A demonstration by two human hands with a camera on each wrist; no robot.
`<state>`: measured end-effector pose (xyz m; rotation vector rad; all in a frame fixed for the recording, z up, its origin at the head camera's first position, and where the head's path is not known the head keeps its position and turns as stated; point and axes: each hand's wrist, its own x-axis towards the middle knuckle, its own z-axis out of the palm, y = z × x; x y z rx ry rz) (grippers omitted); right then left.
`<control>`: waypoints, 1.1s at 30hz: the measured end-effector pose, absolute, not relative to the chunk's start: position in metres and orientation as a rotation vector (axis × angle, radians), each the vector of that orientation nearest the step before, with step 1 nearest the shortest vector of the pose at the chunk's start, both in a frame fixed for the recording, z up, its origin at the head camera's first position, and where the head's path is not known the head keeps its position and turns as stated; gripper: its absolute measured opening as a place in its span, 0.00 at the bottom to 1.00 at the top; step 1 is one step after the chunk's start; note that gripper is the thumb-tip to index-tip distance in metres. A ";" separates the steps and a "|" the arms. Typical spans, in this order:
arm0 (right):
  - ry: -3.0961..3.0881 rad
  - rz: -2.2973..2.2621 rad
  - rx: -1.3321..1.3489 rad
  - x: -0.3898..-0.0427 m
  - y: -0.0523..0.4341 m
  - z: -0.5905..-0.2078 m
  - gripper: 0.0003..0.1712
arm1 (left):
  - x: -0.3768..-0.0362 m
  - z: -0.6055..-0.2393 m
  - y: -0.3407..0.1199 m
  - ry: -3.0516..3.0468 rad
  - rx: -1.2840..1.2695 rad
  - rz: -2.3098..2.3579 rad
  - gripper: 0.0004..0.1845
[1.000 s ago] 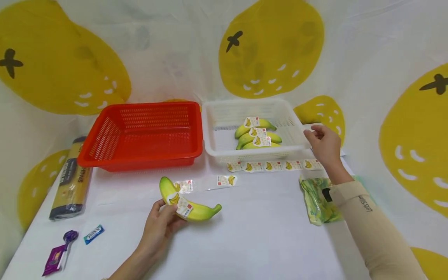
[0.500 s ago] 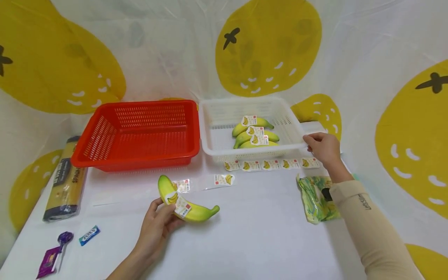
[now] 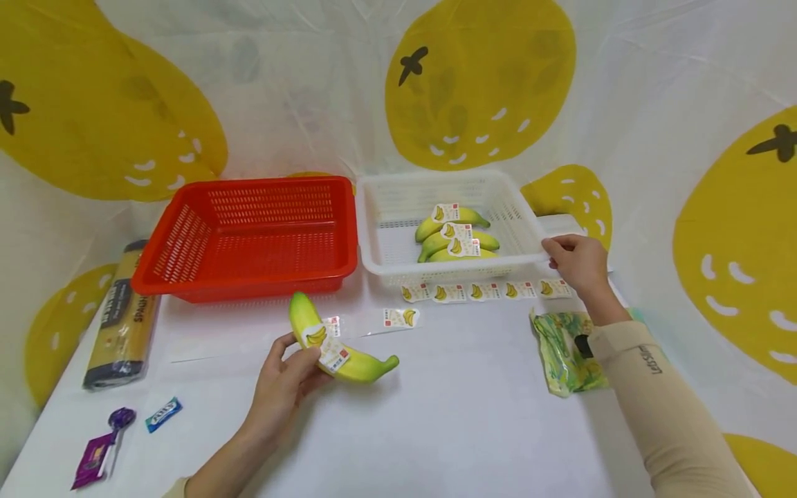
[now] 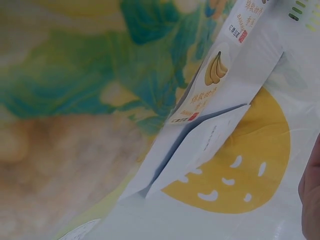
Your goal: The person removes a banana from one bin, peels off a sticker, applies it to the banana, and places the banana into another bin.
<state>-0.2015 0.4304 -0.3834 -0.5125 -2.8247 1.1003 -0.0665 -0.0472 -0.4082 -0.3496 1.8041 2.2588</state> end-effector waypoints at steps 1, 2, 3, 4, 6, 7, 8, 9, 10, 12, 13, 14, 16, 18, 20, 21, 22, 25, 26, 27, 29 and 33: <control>-2.823 1.100 -0.513 -0.201 0.430 -0.384 0.37 | -0.070 -0.403 -0.046 1.829 -0.324 2.243 0.25; -2.822 1.100 -0.514 -0.202 0.430 -0.384 0.37 | -0.073 -0.398 -0.044 1.847 -0.298 2.234 0.24; -2.820 1.104 -0.512 -0.202 0.430 -0.384 0.37 | -0.077 -0.392 -0.042 1.865 -0.267 2.226 0.24; -2.816 1.103 -0.511 -0.201 0.431 -0.384 0.36 | -0.082 -0.386 -0.039 1.881 -0.235 2.222 0.24; -2.808 1.101 -0.503 -0.201 0.431 -0.384 0.36 | -0.093 -0.374 -0.034 1.910 -0.163 2.225 0.23; -2.803 1.099 -0.499 -0.201 0.431 -0.384 0.35 | -0.100 -0.368 -0.031 1.916 -0.129 2.232 0.23; -2.799 1.098 -0.495 -0.200 0.432 -0.384 0.35 | -0.108 -0.362 -0.028 1.926 -0.095 2.239 0.24; -2.794 1.097 -0.489 -0.200 0.432 -0.384 0.35 | -0.116 -0.355 -0.024 1.937 -0.062 2.242 0.24; -2.788 1.096 -0.485 -0.200 0.432 -0.384 0.34 | -0.125 -0.349 -0.020 1.940 -0.033 2.250 0.24; -2.774 1.108 -0.477 -0.199 0.432 -0.384 0.33 | -0.145 -0.338 -0.011 1.963 0.017 2.250 0.25; -2.770 1.112 -0.473 -0.198 0.432 -0.384 0.33 | -0.155 -0.333 -0.006 1.982 0.044 2.243 0.26; -2.765 1.117 -0.466 -0.197 0.431 -0.384 0.32 | -0.166 -0.328 0.000 2.011 0.072 2.229 0.26; -2.761 1.129 -0.452 -0.197 0.429 -0.383 0.32 | -0.188 -0.321 0.011 2.068 0.120 2.206 0.28; -2.765 1.125 -0.441 -0.197 0.426 -0.383 0.31 | -0.208 -0.319 0.022 2.157 0.150 2.156 0.29; -2.766 1.116 -0.443 -0.193 0.422 -0.384 0.30 | -0.227 -0.321 0.031 2.248 0.173 2.080 0.29; -2.764 1.108 -0.443 -0.192 0.419 -0.384 0.30 | -0.235 -0.323 0.035 2.296 0.174 2.031 0.29; -2.760 1.099 -0.442 -0.191 0.417 -0.385 0.29 | -0.242 -0.326 0.039 2.346 0.176 1.976 0.29; -2.743 1.099 -0.433 -0.189 0.407 -0.388 0.29 | -0.262 -0.336 0.043 2.511 0.183 1.768 0.30; -2.739 1.101 -0.429 -0.188 0.403 -0.389 0.28 | -0.268 -0.339 0.043 2.558 0.177 1.697 0.30; -2.734 1.110 -0.424 -0.187 0.399 -0.389 0.28 | -0.273 -0.342 0.042 2.597 0.167 1.628 0.29; -2.729 1.142 -0.402 -0.191 0.388 -0.390 0.28 | -0.280 -0.346 0.035 2.667 0.127 1.505 0.29; -2.709 1.179 -0.350 -0.197 0.367 -0.390 0.27 | -0.286 -0.352 0.021 2.706 0.078 1.317 0.27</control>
